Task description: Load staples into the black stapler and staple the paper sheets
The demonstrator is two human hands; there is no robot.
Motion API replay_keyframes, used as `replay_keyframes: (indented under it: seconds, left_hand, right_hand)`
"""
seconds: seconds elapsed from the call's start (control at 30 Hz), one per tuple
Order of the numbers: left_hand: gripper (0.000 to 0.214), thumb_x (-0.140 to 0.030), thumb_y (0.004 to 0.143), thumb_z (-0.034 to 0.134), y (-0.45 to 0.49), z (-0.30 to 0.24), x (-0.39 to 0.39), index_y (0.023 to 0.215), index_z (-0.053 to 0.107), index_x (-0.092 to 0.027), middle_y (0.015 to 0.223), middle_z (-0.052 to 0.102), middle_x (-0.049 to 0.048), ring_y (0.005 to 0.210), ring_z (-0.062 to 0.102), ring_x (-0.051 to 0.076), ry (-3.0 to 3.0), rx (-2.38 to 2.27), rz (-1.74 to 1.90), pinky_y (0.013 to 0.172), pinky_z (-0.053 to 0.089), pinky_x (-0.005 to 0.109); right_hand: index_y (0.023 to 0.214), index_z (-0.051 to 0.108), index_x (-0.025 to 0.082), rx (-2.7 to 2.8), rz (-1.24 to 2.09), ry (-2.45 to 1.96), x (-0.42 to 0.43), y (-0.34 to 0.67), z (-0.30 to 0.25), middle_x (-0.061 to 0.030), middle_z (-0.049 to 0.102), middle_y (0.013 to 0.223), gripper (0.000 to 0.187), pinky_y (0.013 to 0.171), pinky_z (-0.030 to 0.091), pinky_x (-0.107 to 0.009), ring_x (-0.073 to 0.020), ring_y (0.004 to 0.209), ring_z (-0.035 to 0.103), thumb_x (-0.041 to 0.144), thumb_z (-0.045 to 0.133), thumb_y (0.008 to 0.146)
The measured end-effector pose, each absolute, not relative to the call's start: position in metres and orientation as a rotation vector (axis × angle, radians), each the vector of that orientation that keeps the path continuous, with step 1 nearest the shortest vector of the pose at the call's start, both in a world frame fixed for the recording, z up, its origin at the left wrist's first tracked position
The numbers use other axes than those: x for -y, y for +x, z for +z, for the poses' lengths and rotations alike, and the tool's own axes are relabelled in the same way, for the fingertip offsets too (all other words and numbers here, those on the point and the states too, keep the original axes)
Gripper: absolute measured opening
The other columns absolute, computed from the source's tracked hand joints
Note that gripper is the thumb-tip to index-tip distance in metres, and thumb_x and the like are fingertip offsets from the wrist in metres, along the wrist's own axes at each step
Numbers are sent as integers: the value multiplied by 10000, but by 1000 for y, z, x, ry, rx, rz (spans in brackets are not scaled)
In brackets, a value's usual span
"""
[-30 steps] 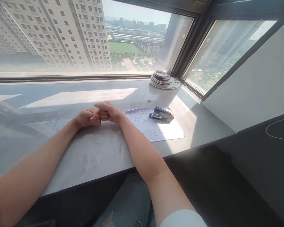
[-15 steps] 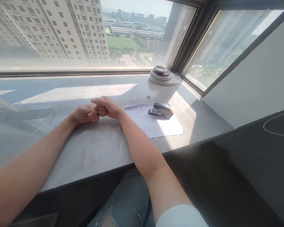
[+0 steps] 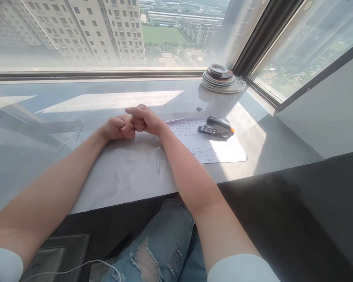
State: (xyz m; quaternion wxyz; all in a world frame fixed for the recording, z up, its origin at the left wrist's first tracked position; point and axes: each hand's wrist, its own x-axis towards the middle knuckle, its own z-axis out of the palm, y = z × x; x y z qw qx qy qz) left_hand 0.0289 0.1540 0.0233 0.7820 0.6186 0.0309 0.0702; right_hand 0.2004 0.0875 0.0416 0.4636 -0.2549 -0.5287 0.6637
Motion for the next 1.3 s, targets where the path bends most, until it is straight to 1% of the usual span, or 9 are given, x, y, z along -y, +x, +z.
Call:
replay_keyframes:
  seconds: [0.2,0.4,0.63,0.77,0.9,1.03,1.1,1.23,1.3]
  left_hand:
    - [293,-188,657,602,30,26,-149,447,398,-185,472,150,-49,366,207,70,1327,-197,184,399,260,228]
    - [223,-157,560,597,31,28,-147,440,410,-173,473,177,-47,397,198,59,1321,-146,163,421,216,222]
    - [243,-164,556,602,31,31,-145,440,389,-181,476,160,-50,401,193,64,1334,-151,164,424,194,233]
    - [275,-176,585,611,30,30,-146,454,370,-193,484,151,-53,407,187,71,1329,-147,172,421,195,240]
    - [288,-166,615,614,30,28,-148,475,364,-201,490,157,-57,405,184,76,1315,-174,211,422,195,252]
    - [267,-143,592,603,32,29,-144,481,368,-205,492,182,-51,406,210,87,1328,-181,164,422,175,262]
    - [244,-142,587,590,33,30,-143,488,376,-206,490,188,-49,413,200,90,1329,-165,149,427,149,266]
    - [200,-142,593,555,31,29,-143,513,387,-213,512,174,-52,441,158,94,1346,-116,130,449,117,275]
    - [197,-137,594,548,31,27,-144,523,383,-219,525,168,-53,449,149,97,1356,-91,129,451,113,280]
  right_hand:
    - [601,155,264,1297,1595,-725,-86,202,42,90,140,504,590,411,179,-233,-82,466,145,355,619,953]
    - [578,161,252,1305,1591,-683,-86,203,41,94,141,514,609,419,195,-213,-61,459,141,354,642,938]
    - [552,159,247,1327,1585,-652,-87,203,41,97,146,502,632,417,186,-217,-58,455,139,376,655,921]
    - [548,151,245,1356,1549,-662,-84,203,45,93,138,525,638,434,183,-227,-63,473,135,397,646,922]
    - [552,160,244,1363,1455,-700,-82,198,49,94,125,549,672,456,172,-236,-67,494,131,492,671,911]
    - [591,180,251,1257,1208,-911,-86,190,55,91,158,553,669,457,167,-247,-76,491,146,627,620,927]
    - [592,227,252,1237,1033,-1104,-90,191,61,80,216,532,624,463,207,-252,-85,476,201,639,552,958]
    - [631,367,240,1486,479,-1534,-87,220,74,34,392,556,449,564,337,-267,-136,556,410,454,528,991]
    - [719,452,238,1592,159,-1706,-76,243,74,-9,511,678,288,636,379,-291,-179,676,488,341,504,983]
